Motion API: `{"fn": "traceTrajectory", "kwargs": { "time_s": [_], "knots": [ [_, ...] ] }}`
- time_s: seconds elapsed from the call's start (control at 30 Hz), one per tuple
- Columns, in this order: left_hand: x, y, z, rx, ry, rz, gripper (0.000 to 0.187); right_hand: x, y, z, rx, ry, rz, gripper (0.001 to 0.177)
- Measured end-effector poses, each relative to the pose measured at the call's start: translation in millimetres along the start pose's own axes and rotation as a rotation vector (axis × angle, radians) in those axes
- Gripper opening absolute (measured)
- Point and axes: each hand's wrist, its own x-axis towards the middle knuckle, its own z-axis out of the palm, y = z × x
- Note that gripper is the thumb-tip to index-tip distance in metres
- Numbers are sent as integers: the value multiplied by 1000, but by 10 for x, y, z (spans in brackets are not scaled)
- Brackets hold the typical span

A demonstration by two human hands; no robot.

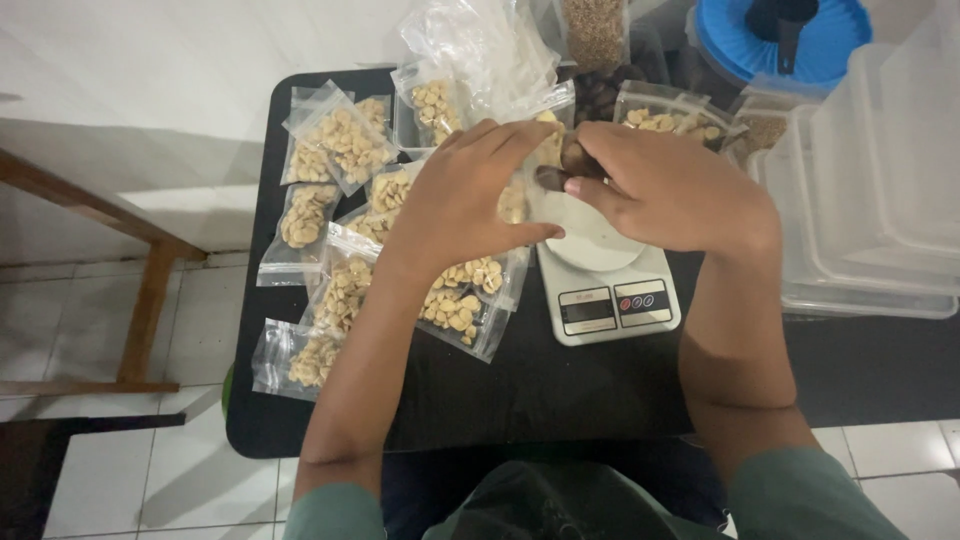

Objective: Packaging snacks into small plastic bags, weighing them on a digital scale, and sealing the bags.

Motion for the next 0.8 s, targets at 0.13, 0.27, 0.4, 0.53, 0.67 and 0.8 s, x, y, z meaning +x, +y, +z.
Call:
{"fn": "traceTrajectory", "kwargs": {
  "time_s": [0.13, 0.27, 0.4, 0.53, 0.67, 0.8],
  "knots": [
    [11, 7, -20, -5, 14, 5, 90, 24, 26, 44, -69, 66, -2, 29],
    [-3, -17, -10, -17, 59, 5, 86, 48, 54, 17, -15, 123, -36, 32],
    [-10, -34, 1, -21, 85, 24, 86, 45, 142, 42, -22, 167, -67, 41],
    [-10, -34, -10, -48, 97, 33, 81, 50, 130, 48, -10, 189, -49, 48],
    [-12, -37, -26, -32, 106, 33, 82, 42, 125, 42, 2, 191, -50, 47],
    [-9, -34, -55, -21, 107, 44, 84, 41, 128, 43, -5, 183, -61, 46]
  ]
}}
